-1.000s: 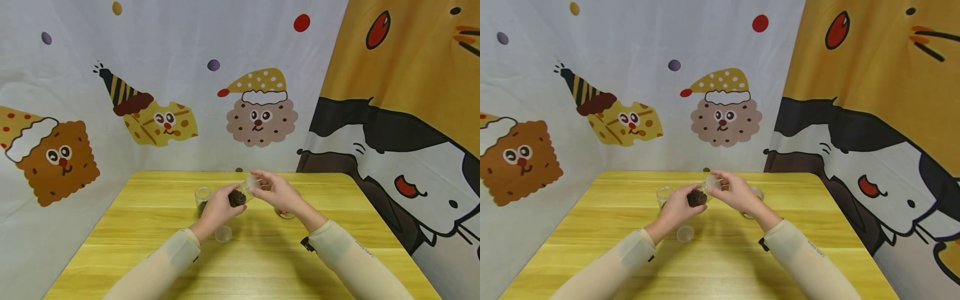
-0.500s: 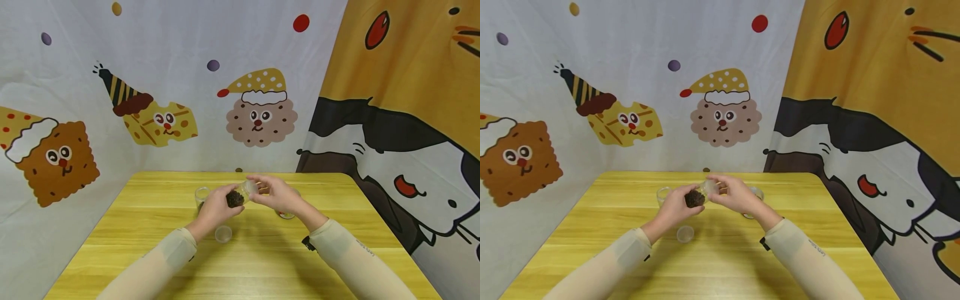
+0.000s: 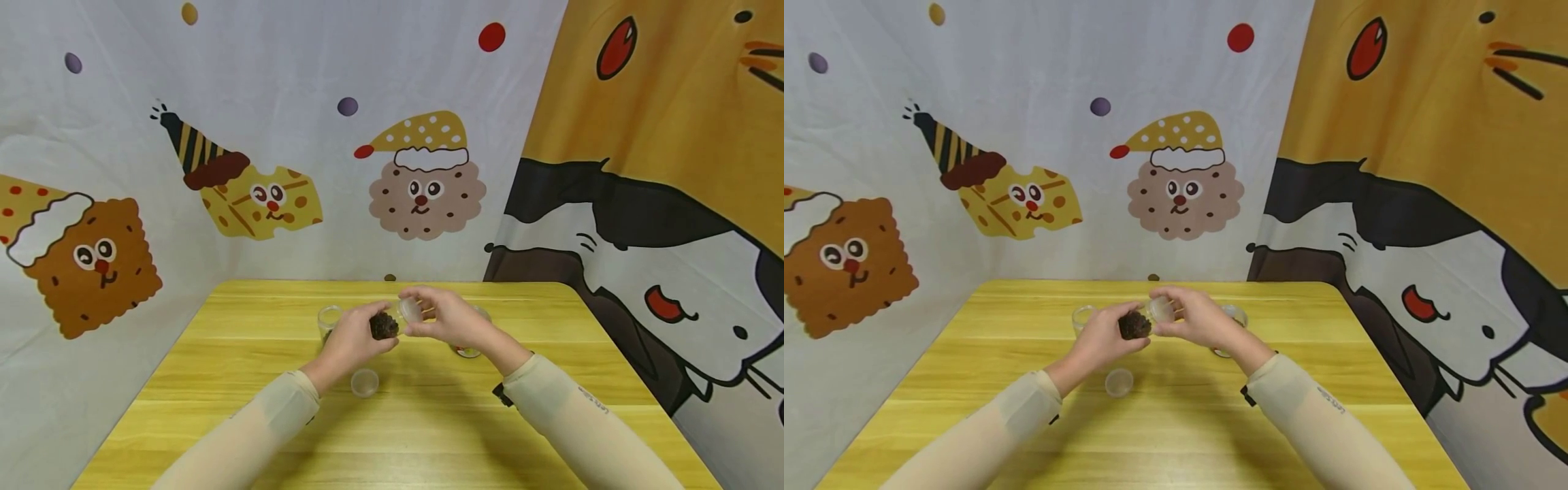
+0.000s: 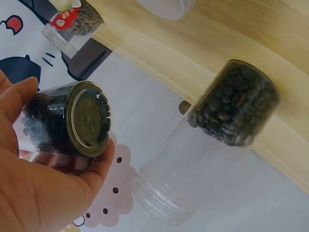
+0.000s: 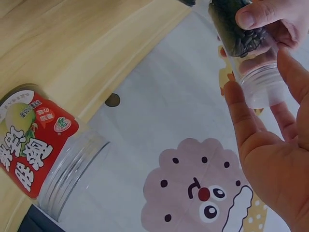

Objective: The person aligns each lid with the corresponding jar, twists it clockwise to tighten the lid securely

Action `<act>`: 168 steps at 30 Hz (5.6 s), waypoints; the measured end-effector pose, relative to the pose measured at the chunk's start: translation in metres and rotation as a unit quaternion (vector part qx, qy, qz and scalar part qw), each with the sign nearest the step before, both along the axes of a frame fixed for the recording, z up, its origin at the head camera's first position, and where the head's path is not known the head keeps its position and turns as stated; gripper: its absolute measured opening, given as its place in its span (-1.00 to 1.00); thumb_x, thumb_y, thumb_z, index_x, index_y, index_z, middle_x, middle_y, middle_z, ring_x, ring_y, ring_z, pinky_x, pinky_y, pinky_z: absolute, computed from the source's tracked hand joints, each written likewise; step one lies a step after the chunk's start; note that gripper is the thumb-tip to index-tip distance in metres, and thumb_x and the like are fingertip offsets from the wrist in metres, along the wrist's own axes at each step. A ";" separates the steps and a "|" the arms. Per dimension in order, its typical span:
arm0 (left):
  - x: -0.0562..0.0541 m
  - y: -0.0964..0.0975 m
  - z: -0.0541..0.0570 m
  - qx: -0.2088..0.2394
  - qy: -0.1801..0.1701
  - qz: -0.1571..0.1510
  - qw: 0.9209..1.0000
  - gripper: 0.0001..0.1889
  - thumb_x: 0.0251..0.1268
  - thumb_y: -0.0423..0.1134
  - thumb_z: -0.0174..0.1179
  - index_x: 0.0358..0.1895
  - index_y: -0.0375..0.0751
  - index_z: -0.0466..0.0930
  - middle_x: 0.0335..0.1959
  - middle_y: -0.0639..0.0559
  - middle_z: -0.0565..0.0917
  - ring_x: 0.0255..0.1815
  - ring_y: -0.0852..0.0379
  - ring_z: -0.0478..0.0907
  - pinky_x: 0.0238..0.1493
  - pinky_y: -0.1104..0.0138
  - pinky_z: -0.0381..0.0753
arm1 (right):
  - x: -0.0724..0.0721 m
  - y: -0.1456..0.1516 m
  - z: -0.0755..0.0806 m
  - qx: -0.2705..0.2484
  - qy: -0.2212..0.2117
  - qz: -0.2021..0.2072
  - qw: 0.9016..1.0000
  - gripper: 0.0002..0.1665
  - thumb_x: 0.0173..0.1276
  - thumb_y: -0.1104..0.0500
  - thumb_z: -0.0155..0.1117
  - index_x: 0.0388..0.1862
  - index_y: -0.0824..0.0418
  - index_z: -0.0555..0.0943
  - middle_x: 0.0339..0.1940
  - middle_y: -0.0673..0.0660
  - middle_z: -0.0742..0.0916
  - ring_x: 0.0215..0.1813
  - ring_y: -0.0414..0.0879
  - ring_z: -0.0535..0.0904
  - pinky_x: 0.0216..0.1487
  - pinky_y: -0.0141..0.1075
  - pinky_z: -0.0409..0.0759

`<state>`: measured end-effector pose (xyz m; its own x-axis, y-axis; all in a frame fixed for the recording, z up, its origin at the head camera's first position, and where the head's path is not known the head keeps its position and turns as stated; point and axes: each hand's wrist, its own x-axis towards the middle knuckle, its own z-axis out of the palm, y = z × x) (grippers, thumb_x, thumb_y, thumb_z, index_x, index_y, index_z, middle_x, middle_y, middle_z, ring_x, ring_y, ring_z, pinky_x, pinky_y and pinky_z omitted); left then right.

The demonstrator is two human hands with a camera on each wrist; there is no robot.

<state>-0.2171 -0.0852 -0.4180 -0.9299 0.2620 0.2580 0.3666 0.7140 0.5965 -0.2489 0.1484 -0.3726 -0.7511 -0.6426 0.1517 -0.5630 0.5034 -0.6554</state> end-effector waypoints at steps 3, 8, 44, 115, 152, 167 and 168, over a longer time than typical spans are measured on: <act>0.000 0.000 0.001 -0.004 0.003 -0.006 1.000 -0.25 0.20 -0.07 0.61 0.47 -0.11 0.57 0.24 -0.15 0.77 0.02 -0.05 0.81 -0.06 0.12 0.84 | -0.001 0.001 0.000 0.000 -0.006 0.004 1.000 -0.31 0.43 0.07 0.54 0.48 0.06 0.52 0.19 0.13 0.74 0.18 0.02 0.74 0.27 -0.06 0.76; 0.000 -0.001 0.001 0.002 -0.002 -0.012 1.000 -0.25 0.21 -0.08 0.61 0.47 -0.16 0.56 0.22 -0.19 0.77 0.01 -0.07 0.82 -0.06 0.11 0.85 | -0.002 0.001 0.001 0.002 -0.006 0.010 1.000 -0.23 0.43 0.09 0.54 0.56 0.10 0.49 0.31 0.17 0.72 0.23 0.10 0.73 0.29 -0.04 0.75; -0.003 -0.008 0.002 -0.023 -0.002 -0.061 0.998 -0.25 0.30 0.00 0.55 0.48 -0.22 0.54 0.22 -0.17 0.77 0.02 -0.02 0.80 -0.05 0.15 0.84 | -0.001 0.005 0.003 0.023 0.036 0.027 0.999 -0.28 0.37 0.16 0.58 0.49 0.11 0.58 0.43 0.15 0.68 0.34 0.07 0.70 0.30 -0.11 0.74; -0.001 0.000 0.003 -0.057 -0.001 -0.038 0.998 -0.28 0.24 0.00 0.59 0.41 -0.20 0.60 0.24 -0.13 0.76 0.05 -0.01 0.78 -0.01 0.15 0.83 | 0.001 0.002 -0.005 0.036 -0.005 -0.018 0.999 -0.27 0.48 -0.12 0.47 0.50 0.16 0.54 0.07 0.07 0.80 0.10 -0.07 0.75 0.04 -0.26 0.80; -0.001 0.001 0.004 -0.068 0.005 -0.042 0.997 -0.29 0.22 -0.03 0.60 0.41 -0.19 0.61 0.25 -0.14 0.75 0.09 -0.05 0.77 0.03 0.10 0.82 | -0.001 0.010 -0.002 0.057 0.037 0.023 0.997 -0.32 0.47 -0.01 0.51 0.49 0.06 0.54 0.03 -0.01 0.78 -0.03 -0.20 0.69 -0.01 -0.27 0.74; -0.001 0.003 0.002 -0.077 0.003 -0.039 0.996 -0.29 0.23 -0.06 0.60 0.42 -0.18 0.59 0.27 -0.13 0.73 0.09 -0.04 0.76 0.03 0.11 0.81 | -0.002 0.011 -0.008 0.060 0.019 0.018 0.998 -0.28 0.50 -0.15 0.45 0.51 0.10 0.51 -0.01 0.04 0.80 -0.06 -0.20 0.74 -0.06 -0.31 0.74; -0.002 0.003 0.002 -0.077 0.001 -0.038 0.996 -0.29 0.23 -0.06 0.60 0.42 -0.18 0.59 0.28 -0.13 0.73 0.10 -0.04 0.76 0.04 0.11 0.81 | -0.002 0.012 -0.008 0.060 0.018 0.019 0.998 -0.25 0.50 -0.16 0.45 0.53 0.10 0.50 0.02 0.05 0.80 -0.04 -0.18 0.75 -0.03 -0.27 0.76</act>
